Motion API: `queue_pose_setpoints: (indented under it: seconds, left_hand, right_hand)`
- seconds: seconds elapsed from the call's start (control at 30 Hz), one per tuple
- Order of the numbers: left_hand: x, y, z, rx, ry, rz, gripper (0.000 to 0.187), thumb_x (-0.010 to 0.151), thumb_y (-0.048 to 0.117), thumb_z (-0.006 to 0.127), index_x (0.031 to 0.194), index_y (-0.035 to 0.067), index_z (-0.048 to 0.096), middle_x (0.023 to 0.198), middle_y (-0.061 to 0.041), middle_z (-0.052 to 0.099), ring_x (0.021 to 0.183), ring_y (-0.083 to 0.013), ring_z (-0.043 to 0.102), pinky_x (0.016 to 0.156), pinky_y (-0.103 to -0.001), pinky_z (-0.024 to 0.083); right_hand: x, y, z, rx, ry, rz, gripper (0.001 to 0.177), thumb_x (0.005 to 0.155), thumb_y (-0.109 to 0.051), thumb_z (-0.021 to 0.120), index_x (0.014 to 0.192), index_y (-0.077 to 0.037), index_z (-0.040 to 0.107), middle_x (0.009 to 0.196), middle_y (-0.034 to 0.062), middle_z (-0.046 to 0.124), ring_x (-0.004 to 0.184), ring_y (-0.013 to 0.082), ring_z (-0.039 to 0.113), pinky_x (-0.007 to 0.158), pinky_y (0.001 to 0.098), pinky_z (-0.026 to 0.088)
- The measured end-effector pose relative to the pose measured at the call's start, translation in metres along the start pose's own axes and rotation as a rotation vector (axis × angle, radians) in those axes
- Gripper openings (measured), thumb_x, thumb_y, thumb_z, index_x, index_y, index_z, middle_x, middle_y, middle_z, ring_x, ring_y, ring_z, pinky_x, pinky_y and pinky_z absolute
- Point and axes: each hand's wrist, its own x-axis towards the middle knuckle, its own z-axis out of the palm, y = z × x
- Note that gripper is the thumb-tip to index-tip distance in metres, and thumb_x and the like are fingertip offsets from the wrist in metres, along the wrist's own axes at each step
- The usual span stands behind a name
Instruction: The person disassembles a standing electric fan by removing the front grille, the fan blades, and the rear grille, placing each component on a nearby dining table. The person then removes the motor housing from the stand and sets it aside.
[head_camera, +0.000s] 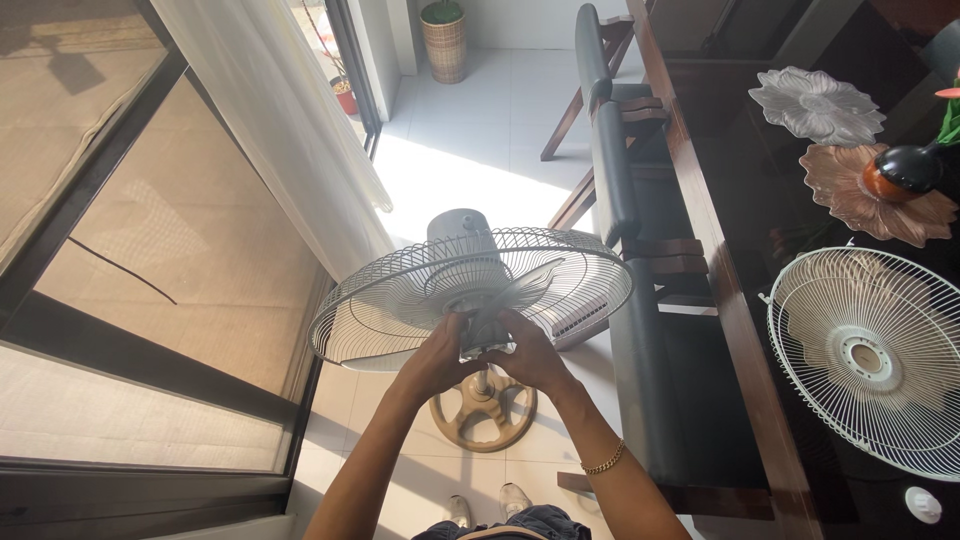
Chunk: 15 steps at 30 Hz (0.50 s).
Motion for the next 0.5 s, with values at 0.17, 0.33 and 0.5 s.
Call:
queue_pose_setpoints:
  seconds: [0.17,0.33,0.5]
  left_hand:
    - [-0.004,0.008,-0.008,-0.051,0.050,0.110,0.094,0.063,0.027,0.096,0.137,0.004,0.042,0.124,-0.023,0.058,0.115,-0.0432,0.060,0.092,-0.049,0.052]
    - [-0.002,0.014,-0.005,-0.043,0.060,0.050,0.095,0.064,0.033,0.097,0.136,0.005,0.042,0.124,-0.022,0.057,0.114,-0.0421,0.061,0.092,-0.049,0.054]
    - [0.001,0.011,-0.005,-0.016,0.038,0.035,0.095,0.064,0.035,0.097,0.135,0.005,0.041,0.127,-0.024,0.054,0.114,-0.0426,0.061,0.092,-0.048,0.055]
  right_hand:
    - [-0.001,0.001,0.001,0.032,0.008,-0.032,0.055,0.072,-0.015,0.088,0.122,-0.010,0.065,0.115,0.0082,0.072,0.107,0.0274,0.071,0.092,0.0387,0.056]
    - [0.002,0.006,-0.003,0.021,-0.047,-0.036,0.048,0.073,-0.014,0.088,0.115,-0.008,0.065,0.108,0.0089,0.070,0.103,0.0275,0.070,0.089,0.0389,0.056]
    - [0.000,0.004,0.005,0.028,0.009,-0.040,0.043,0.074,-0.012,0.085,0.113,-0.009,0.066,0.104,0.0056,0.073,0.101,0.0260,0.072,0.089,0.0391,0.057]
